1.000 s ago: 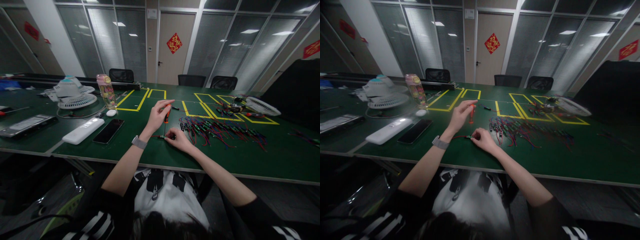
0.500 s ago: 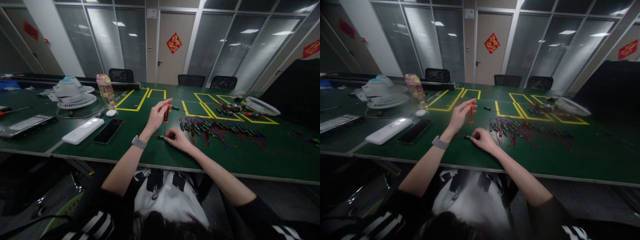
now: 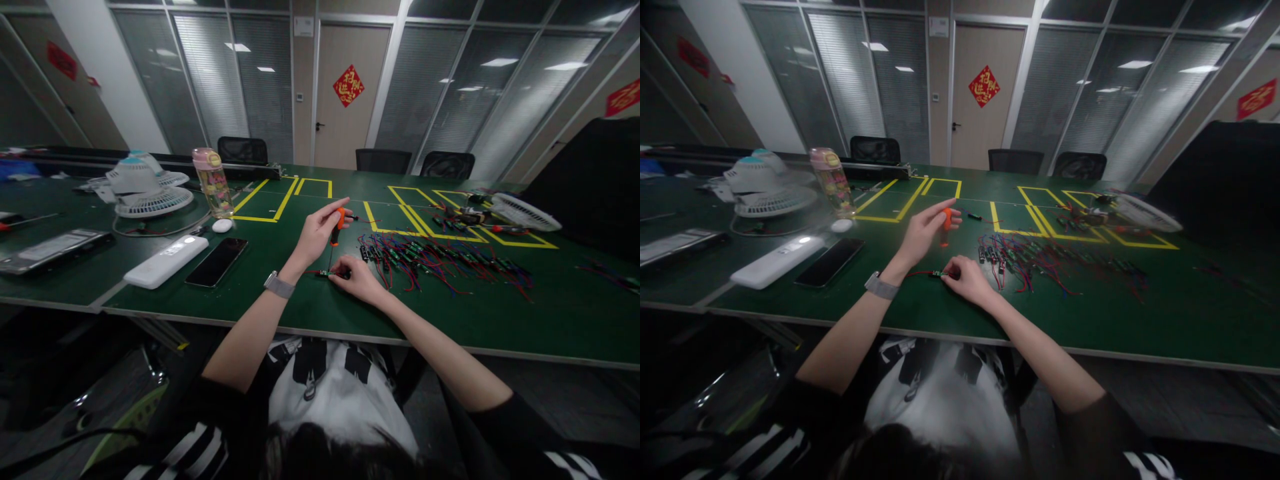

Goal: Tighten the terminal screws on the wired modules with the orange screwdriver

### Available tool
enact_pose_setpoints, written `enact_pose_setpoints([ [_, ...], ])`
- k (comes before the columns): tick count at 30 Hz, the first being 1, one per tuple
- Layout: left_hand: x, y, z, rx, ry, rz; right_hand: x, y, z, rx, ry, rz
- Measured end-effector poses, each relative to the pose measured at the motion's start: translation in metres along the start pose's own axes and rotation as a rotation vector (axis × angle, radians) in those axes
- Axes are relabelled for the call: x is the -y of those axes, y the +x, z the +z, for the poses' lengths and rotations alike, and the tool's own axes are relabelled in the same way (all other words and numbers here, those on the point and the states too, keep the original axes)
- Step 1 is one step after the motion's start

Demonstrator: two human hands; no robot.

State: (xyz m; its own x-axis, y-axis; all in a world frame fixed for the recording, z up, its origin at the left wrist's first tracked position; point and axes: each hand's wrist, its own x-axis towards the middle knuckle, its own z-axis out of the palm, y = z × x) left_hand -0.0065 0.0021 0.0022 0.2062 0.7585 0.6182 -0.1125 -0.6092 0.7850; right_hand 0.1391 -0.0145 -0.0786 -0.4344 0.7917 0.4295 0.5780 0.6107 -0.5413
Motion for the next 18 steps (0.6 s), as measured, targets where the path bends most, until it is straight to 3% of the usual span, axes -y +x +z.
enact_pose_setpoints([
  [5, -0.0005, -0.0015, -0.0021, -0.142, 0.233, 0.119, 0.0005, 0.0004, -0.0009, 0.004, -0.006, -0.008],
  [12, -0.0002, 0.0002, -0.0008, -0.040, 0.087, 0.016, 0.0001, 0.0005, -0.0002, 0.004, -0.007, -0.004],
  [18, 0.0009, -0.0015, -0.0033, -0.189, 0.285, 0.141, 0.0004, 0.0002, -0.0005, 0.001, -0.006, -0.001],
])
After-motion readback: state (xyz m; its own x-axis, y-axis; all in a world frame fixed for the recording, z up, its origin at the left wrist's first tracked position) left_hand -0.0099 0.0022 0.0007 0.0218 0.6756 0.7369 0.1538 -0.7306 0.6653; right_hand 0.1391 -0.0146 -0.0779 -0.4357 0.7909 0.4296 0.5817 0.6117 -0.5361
